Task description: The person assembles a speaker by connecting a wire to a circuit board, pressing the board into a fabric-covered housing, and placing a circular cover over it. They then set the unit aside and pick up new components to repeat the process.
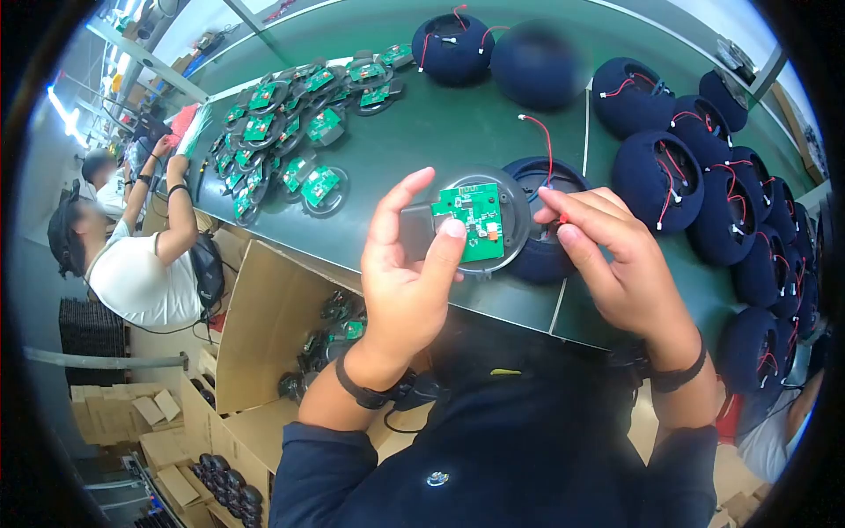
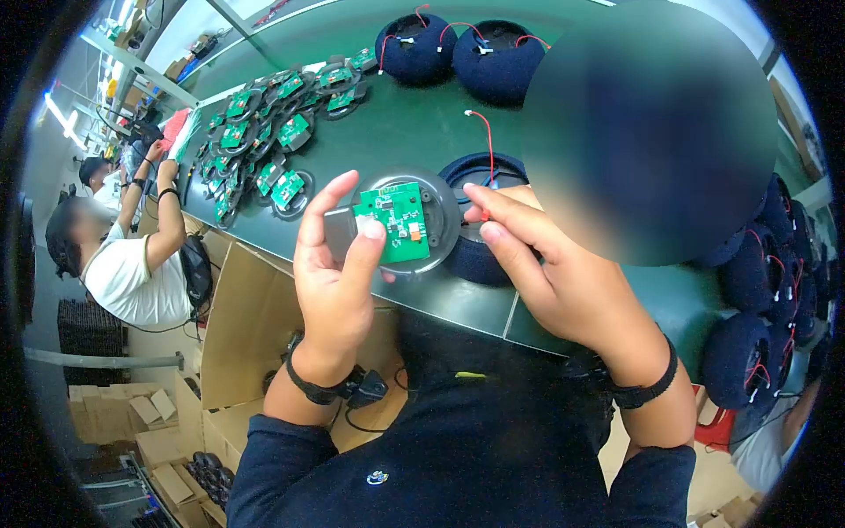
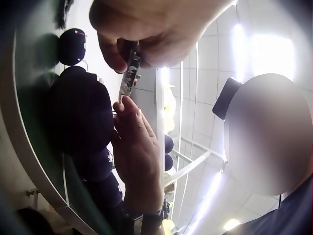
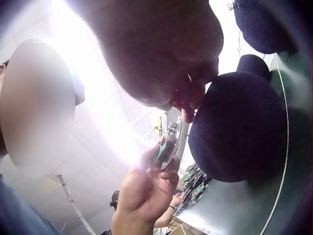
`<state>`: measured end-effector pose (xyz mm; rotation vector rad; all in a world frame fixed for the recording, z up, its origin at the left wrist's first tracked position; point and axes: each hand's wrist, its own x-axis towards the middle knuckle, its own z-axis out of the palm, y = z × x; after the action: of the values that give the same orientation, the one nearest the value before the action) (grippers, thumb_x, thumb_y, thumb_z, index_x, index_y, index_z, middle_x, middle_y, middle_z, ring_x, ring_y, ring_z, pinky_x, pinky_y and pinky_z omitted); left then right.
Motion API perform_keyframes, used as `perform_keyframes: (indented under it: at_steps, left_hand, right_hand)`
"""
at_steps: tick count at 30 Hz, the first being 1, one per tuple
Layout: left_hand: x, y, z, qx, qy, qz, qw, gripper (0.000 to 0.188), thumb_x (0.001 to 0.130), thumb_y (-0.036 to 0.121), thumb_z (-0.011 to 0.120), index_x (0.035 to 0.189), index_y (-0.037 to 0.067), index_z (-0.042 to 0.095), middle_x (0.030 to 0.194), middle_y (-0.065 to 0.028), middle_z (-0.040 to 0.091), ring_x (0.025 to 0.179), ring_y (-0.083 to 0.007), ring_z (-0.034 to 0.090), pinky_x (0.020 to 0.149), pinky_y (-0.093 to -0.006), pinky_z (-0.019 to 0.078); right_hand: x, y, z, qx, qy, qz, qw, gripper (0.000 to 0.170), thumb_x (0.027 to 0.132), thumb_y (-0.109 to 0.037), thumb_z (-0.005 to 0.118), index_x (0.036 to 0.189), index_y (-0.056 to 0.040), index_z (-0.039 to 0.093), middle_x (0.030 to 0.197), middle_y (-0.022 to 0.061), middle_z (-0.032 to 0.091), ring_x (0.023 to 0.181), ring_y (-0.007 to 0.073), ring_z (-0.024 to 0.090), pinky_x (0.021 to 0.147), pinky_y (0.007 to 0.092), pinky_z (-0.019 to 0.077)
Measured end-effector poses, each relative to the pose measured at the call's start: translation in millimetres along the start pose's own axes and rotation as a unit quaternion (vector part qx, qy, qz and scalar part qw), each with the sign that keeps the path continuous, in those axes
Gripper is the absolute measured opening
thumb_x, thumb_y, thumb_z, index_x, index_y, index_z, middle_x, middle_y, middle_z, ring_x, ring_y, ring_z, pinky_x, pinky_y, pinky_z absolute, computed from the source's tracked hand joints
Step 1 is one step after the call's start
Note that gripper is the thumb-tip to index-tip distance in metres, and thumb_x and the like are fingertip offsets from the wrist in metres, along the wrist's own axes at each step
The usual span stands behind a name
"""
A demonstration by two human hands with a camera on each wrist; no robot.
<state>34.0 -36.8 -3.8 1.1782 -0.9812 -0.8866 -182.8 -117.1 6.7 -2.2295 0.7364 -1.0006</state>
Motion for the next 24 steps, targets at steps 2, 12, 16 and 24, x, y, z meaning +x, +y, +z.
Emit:
perform_keyframes:
  at_steps: [2, 12, 16, 24]
  left_hand:
    - [1, 0, 3, 0.007, -0.001, -0.003, 1.000, 0.056, 0.099, 0.012, 0.070, 0.150, 0.003, 0.047, 0.115, -0.0048, 0.065, 0.088, -0.0059, 0.063, 0.063, -0.0203, 0.0522]
    - [-1, 9, 18, 0.061, -0.012, 0.050, 0.997, 0.053, 0.098, 0.006, 0.069, 0.148, 0.000, 0.050, 0.109, -0.0028, 0.066, 0.084, -0.0045, 0.060, 0.065, -0.0184, 0.0478]
    - [2, 10, 21, 0.074, -0.022, 0.032, 0.997, 0.054, 0.099, 0.005, 0.068, 0.149, -0.001, 0.049, 0.107, -0.0026, 0.067, 0.080, -0.0037, 0.058, 0.063, -0.0185, 0.0458]
    - [4, 10, 34, 0.067, -0.030, 0.019, 0.997, 0.055, 0.100, 0.009, 0.068, 0.150, 0.000, 0.047, 0.109, -0.0033, 0.068, 0.082, -0.0038, 0.059, 0.063, -0.0183, 0.0468]
  right_hand:
    - [-2, 1, -4, 0.033, -0.003, -0.006, 0.999, 0.029, 0.099, -0.006, 0.063, 0.127, 0.0013, 0.069, 0.106, 0.0135, 0.075, 0.098, 0.0283, 0.067, 0.092, 0.0389, 0.0506]
    - [2, 16, -3, 0.032, 0.031, -0.049, 0.998, 0.015, 0.085, -0.009, 0.081, 0.098, -0.0018, 0.077, 0.093, 0.0096, 0.077, 0.084, 0.0262, 0.070, 0.081, 0.0363, 0.0537]
    - [0, 18, -6, 0.058, 0.020, -0.036, 0.997, 0.015, 0.086, -0.007, 0.080, 0.099, -0.0009, 0.076, 0.094, 0.0104, 0.077, 0.087, 0.0272, 0.070, 0.081, 0.0369, 0.0537]
    - [-8, 25, -9, 0.019, 0.036, -0.062, 0.997, 0.015, 0.089, -0.006, 0.075, 0.102, -0.0005, 0.073, 0.098, 0.0114, 0.073, 0.093, 0.0305, 0.067, 0.084, 0.0399, 0.0520]
